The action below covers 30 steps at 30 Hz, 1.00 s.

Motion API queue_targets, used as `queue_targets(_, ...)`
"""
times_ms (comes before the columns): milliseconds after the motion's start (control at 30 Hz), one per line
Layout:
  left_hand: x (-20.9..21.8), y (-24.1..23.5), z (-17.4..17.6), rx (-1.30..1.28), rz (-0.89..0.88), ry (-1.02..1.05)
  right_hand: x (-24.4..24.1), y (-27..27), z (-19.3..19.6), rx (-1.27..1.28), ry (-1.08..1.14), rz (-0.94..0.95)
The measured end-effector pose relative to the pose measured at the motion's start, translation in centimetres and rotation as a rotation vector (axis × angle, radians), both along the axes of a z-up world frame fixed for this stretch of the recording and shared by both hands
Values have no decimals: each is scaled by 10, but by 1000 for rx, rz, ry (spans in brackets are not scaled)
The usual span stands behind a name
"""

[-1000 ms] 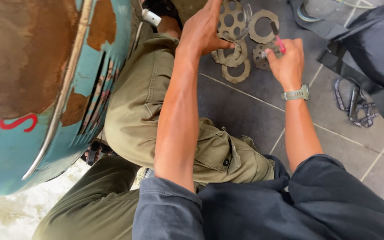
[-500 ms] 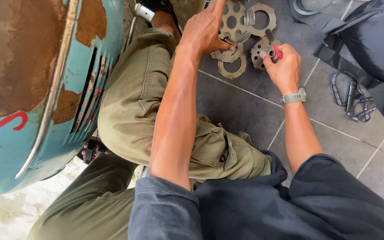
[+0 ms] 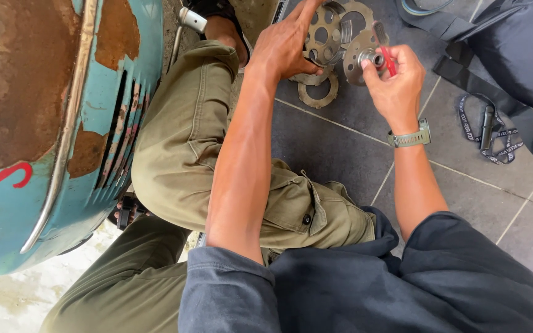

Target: The person sits on the floor and uses a red toothbrush to scrub a circular metal ring. They then place the ring down and pick up a larger, perforated metal component, continuing to scrub its surfaces and edges with the toothbrush.

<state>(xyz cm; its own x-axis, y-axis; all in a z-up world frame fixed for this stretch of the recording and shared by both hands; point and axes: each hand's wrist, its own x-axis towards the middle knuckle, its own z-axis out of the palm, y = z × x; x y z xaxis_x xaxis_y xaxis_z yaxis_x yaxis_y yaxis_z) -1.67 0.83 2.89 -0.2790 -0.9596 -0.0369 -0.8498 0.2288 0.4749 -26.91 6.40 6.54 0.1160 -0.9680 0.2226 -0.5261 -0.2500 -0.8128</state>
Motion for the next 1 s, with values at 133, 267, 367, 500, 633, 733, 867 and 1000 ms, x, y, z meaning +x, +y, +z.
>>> queue_targets(133,8,-1,-6,-39,14,-26,-3,-2,-17,1,13,-73)
queue_targets(267,14,0,0,-63,74,-41,-7,1,-38,83,38,-138)
queue_targets(367,18,0,6,-38,93,-17,-11,4,-53,144,87,-156)
queue_targets(500,21,1,1,-52,92,-1,-10,5,-63,198,106,-163)
queue_targets(633,18,2,-2,-47,66,-52,-10,5,-67,209,114,-165)
queue_targets(733,18,3,-4,-48,60,-73,-10,4,-68,219,103,-170)
queue_targets(867,18,3,-10,-51,63,-69,-10,4,-68,221,98,-168)
queue_targets(1000,17,3,-8,-32,68,-78,-9,4,-67,215,102,-167)
